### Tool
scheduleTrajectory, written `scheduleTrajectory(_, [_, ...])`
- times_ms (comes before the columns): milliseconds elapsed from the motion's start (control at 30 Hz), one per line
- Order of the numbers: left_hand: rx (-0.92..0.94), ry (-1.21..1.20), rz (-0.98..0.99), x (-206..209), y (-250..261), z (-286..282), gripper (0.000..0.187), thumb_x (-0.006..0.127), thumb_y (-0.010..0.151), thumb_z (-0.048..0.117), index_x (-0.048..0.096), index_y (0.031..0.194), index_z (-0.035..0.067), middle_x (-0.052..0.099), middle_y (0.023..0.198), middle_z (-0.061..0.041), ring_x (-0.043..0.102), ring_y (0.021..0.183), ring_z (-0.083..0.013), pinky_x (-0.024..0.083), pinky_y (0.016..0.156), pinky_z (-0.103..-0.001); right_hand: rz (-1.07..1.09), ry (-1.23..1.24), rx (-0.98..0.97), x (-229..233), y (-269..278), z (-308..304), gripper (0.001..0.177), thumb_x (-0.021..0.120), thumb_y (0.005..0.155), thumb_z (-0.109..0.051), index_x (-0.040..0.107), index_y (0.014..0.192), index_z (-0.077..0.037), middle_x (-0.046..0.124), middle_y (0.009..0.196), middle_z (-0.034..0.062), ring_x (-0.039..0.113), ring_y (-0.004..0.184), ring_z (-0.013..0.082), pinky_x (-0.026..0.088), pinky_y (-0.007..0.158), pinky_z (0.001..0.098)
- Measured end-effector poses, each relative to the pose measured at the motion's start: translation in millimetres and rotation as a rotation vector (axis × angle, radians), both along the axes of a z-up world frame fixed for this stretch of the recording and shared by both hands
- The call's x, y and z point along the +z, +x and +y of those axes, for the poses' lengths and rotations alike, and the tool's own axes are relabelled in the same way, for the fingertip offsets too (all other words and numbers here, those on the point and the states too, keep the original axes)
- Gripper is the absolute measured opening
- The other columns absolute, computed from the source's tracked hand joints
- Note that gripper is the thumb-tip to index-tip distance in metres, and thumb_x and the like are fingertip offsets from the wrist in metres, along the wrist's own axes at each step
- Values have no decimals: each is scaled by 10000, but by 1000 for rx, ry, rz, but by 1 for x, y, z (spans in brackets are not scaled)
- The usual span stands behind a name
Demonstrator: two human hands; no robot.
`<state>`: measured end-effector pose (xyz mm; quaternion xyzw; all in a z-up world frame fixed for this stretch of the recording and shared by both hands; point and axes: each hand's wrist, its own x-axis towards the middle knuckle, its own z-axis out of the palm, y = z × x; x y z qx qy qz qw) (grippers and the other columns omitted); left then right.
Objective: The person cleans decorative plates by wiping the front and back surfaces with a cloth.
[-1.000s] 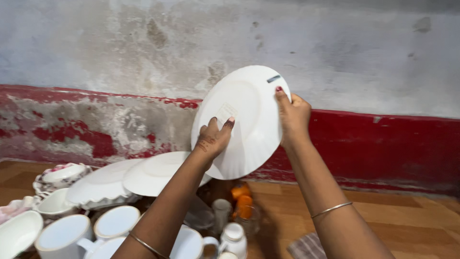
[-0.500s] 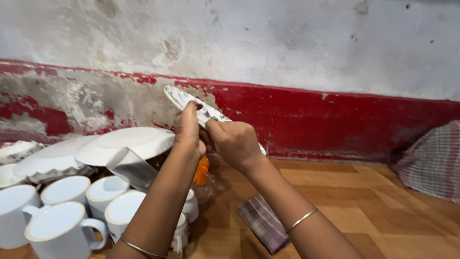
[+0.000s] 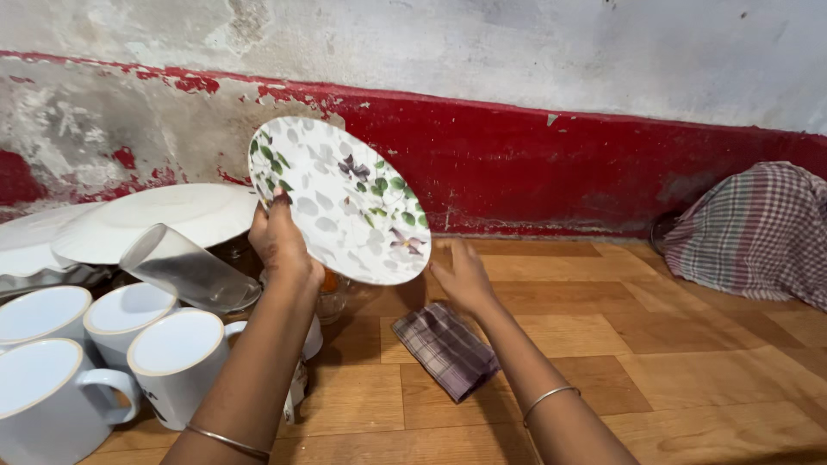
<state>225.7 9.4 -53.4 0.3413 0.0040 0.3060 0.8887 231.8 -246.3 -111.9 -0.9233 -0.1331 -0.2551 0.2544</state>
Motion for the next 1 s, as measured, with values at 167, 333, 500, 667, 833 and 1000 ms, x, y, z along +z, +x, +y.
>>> scheduleTrajectory(167, [-36,-64,5,-31,0,-1,367,544,980,202,582,1306,38,669,1180,-89,645,1030,-195,551,887,-356,899,110,-50,-37,-14,4,689,658,893,-336,383,1480,-103,498,1509,165,713,1184,368,543,1035,445])
scheduleTrajectory(333, [-55,-35,28,-33,-2,-1,386,533,999,249,583,1306,20,669,1175,-85,640,1017,-188,547,878,-351,782,-297,-123,-69,6,6,797,867,775,-346,471,1455,-217,482,1436,208,500,1276,330,441,1090,395])
scheduleTrajectory(500, [-36,11,-28,-25,-1,8,394,568,989,260,593,1309,31,675,1219,-58,635,1054,-143,513,923,-301,628,-181,-187,-68,31,-18,626,888,643,-184,681,1232,-156,708,1170,120,667,1093,262,547,952,369])
scheduleTrajectory(667, [-47,30,49,-19,2,15,398,593,977,275,626,1284,24,689,1149,-71,630,978,-151,519,863,-307,500,291,-441,52,26,-15,311,707,900,-352,666,1149,-171,709,1043,92,679,908,225,563,842,430])
scheduleTrajectory(833, [-145,11,40,-19,0,11,359,597,974,294,630,1215,30,680,1085,-75,630,940,-163,524,829,-329,204,647,-17,123,29,20,460,675,816,-152,666,1275,-126,734,1148,120,712,953,245,585,858,427])
scheduleTrajectory(1000, [-284,93,250,-20,1,9,286,514,912,206,609,1118,32,654,1006,-118,658,934,-236,573,803,-415,258,343,-110,103,23,93,800,646,904,-416,221,1564,-261,286,1609,93,329,1417,325,341,1086,576])
